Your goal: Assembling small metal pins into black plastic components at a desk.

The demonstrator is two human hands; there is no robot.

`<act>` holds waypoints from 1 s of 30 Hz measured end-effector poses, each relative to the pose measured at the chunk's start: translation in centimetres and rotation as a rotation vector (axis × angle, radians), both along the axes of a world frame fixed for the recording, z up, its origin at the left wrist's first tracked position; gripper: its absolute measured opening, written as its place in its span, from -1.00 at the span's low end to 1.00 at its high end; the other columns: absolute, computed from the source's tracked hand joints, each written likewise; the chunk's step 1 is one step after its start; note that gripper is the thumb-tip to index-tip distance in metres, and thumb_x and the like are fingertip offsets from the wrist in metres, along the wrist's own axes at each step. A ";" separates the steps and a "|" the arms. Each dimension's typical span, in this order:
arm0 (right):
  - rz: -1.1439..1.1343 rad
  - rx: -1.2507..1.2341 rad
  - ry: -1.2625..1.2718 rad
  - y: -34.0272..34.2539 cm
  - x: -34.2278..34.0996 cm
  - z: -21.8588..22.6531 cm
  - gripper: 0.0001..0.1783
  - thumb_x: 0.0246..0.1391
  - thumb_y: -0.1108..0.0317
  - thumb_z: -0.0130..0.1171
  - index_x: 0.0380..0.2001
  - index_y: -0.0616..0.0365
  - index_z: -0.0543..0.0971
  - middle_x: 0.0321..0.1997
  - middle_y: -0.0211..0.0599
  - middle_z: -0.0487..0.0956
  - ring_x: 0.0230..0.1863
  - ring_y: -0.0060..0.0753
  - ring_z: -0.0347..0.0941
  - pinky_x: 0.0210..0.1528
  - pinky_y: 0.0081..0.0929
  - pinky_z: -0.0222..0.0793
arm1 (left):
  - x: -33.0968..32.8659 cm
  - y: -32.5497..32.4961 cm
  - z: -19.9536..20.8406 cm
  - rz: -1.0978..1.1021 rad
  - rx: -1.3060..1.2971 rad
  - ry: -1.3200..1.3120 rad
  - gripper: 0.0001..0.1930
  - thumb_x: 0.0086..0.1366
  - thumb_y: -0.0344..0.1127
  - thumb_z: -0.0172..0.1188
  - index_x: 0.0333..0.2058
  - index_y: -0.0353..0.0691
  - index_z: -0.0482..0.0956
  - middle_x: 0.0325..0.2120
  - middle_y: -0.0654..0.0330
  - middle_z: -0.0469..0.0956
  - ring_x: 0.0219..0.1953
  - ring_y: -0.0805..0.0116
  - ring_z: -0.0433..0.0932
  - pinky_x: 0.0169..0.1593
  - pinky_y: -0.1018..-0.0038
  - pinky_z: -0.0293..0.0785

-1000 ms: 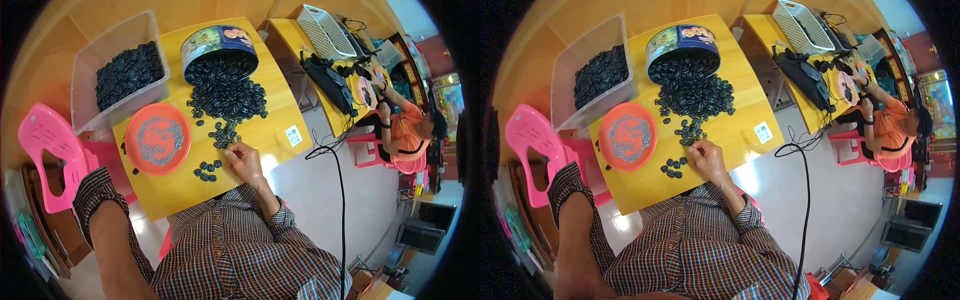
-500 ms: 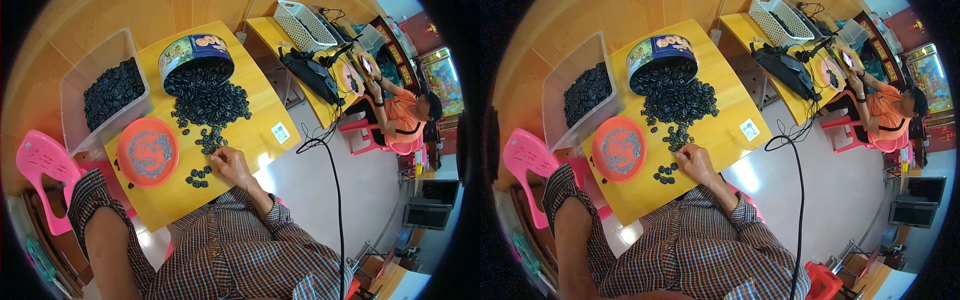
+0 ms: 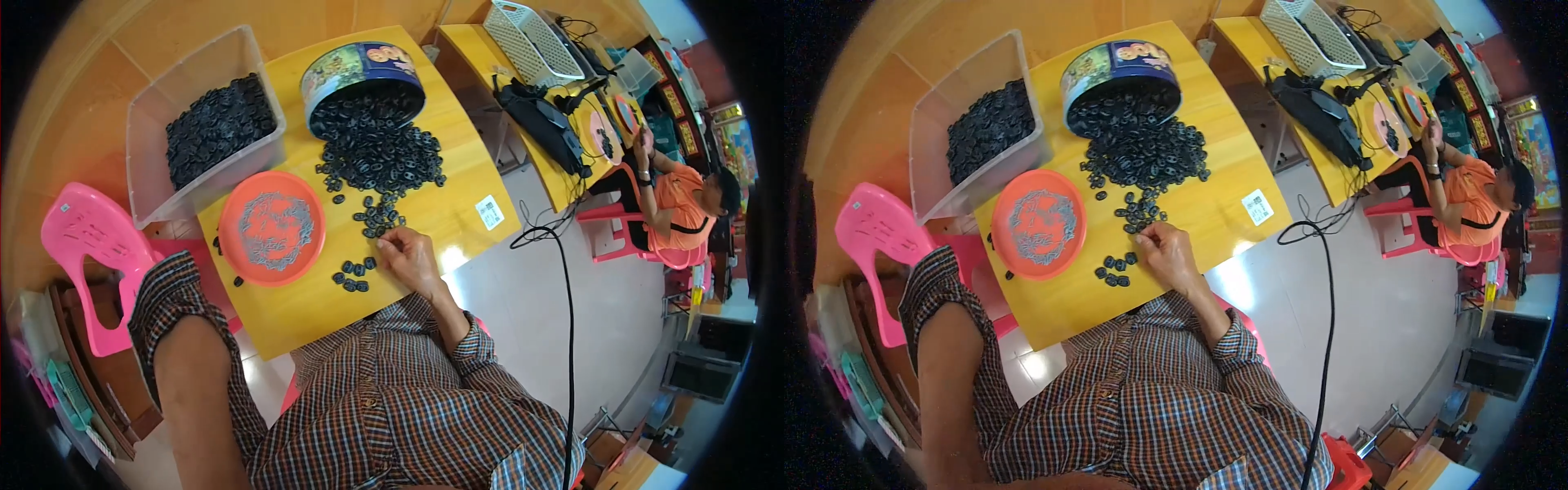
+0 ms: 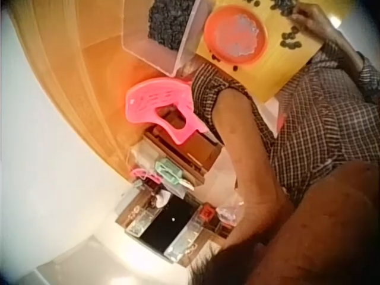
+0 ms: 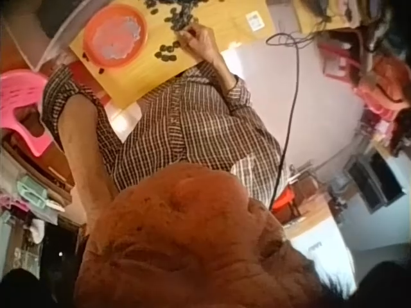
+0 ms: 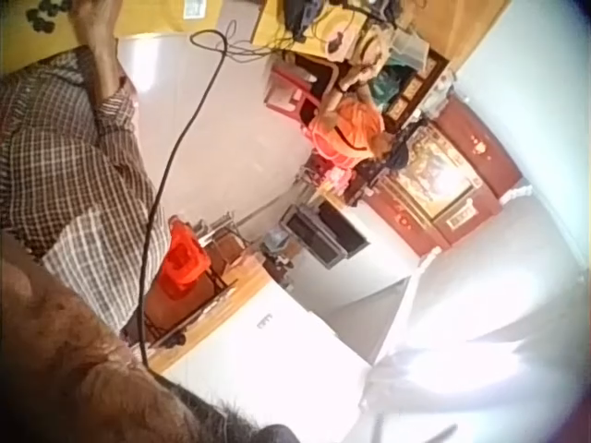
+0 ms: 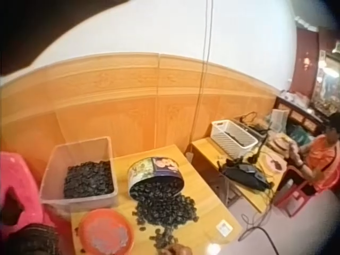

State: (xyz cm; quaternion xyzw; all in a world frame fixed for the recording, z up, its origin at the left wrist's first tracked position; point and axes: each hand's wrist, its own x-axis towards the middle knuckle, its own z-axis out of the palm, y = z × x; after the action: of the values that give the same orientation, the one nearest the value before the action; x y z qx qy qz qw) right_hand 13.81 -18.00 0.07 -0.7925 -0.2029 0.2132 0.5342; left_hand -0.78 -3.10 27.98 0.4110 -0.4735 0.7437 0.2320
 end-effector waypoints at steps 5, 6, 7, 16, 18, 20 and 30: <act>-0.044 0.005 0.083 0.1 -0.1 1.0 -0.88 0.10 0.46 0.12 -0.43 0.32 0.51 -0.65 -0.37 0.51 -0.65 -0.66 0.40 -0.60 -0.66 0.28 | -1.6 0.2 -0.6 -0.002 0.010 0.073 -0.60 0.26 -0.26 0.03 0.01 -0.34 0.28 0.10 0.01 0.22 0.18 0.03 0.13 0.20 0.04 0.07; -0.044 0.000 0.111 0.1 -0.2 1.3 -0.88 0.10 0.46 0.12 -0.43 0.32 0.51 -0.65 -0.37 0.51 -0.66 -0.66 0.40 -0.60 -0.67 0.28 | -2.0 0.0 -0.9 -0.009 0.005 0.092 -0.60 0.26 -0.26 0.03 0.02 -0.34 0.28 0.11 0.01 0.21 0.18 0.03 0.12 0.21 0.04 0.07; -0.045 0.010 0.128 0.0 -0.4 1.2 -0.89 0.10 0.47 0.12 -0.43 0.32 0.51 -0.65 -0.37 0.51 -0.67 -0.66 0.40 -0.61 -0.67 0.27 | -2.1 0.0 -1.0 -0.018 -0.002 0.107 -0.59 0.26 -0.26 0.03 0.03 -0.34 0.27 0.12 0.01 0.20 0.19 0.03 0.11 0.21 0.04 0.07; -0.093 -0.075 0.086 0.0 0.0 1.2 -0.88 0.07 0.48 0.12 -0.42 0.36 0.51 -0.63 -0.31 0.52 -0.67 -0.62 0.42 -0.60 -0.66 0.32 | -3.5 0.5 -2.0 -0.118 -0.059 0.256 -0.52 0.27 -0.27 0.02 0.11 -0.34 0.22 0.20 0.02 0.13 0.24 0.00 0.06 0.25 0.03 0.05; -0.087 -0.115 0.070 -0.4 0.2 1.7 -0.87 0.06 0.47 0.11 -0.43 0.36 0.51 -0.63 -0.31 0.52 -0.67 -0.61 0.42 -0.60 -0.65 0.33 | -3.4 0.6 -2.2 -0.135 -0.070 0.277 -0.51 0.28 -0.27 0.02 0.13 -0.34 0.21 0.22 0.02 0.12 0.26 -0.01 0.05 0.26 0.03 0.04; -0.102 -0.180 0.026 -0.7 0.5 1.8 -0.86 0.04 0.46 0.10 -0.45 0.37 0.51 -0.63 -0.28 0.53 -0.67 -0.59 0.43 -0.58 -0.62 0.34 | -3.1 0.8 -2.5 -0.163 -0.084 0.293 -0.49 0.28 -0.27 0.02 0.15 -0.34 0.20 0.23 0.02 0.10 0.27 -0.02 0.03 0.26 0.02 0.04; -0.193 -0.197 -0.296 0.3 0.5 1.2 -0.89 -0.04 0.47 0.16 -0.42 0.31 0.56 -0.53 -0.12 0.54 -0.58 -0.34 0.48 -0.47 -0.47 0.40 | -3.0 1.1 -1.5 -0.066 -0.161 0.123 -0.44 0.23 -0.21 0.07 0.16 -0.34 0.22 0.24 0.00 0.10 0.26 -0.03 0.05 0.25 -0.03 0.03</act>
State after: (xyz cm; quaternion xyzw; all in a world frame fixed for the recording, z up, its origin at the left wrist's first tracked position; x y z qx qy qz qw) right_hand 14.33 -17.75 1.22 -0.8794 -0.1805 0.0610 0.4362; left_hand -3.76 -1.98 26.50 0.4201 -0.4103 0.7446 0.3174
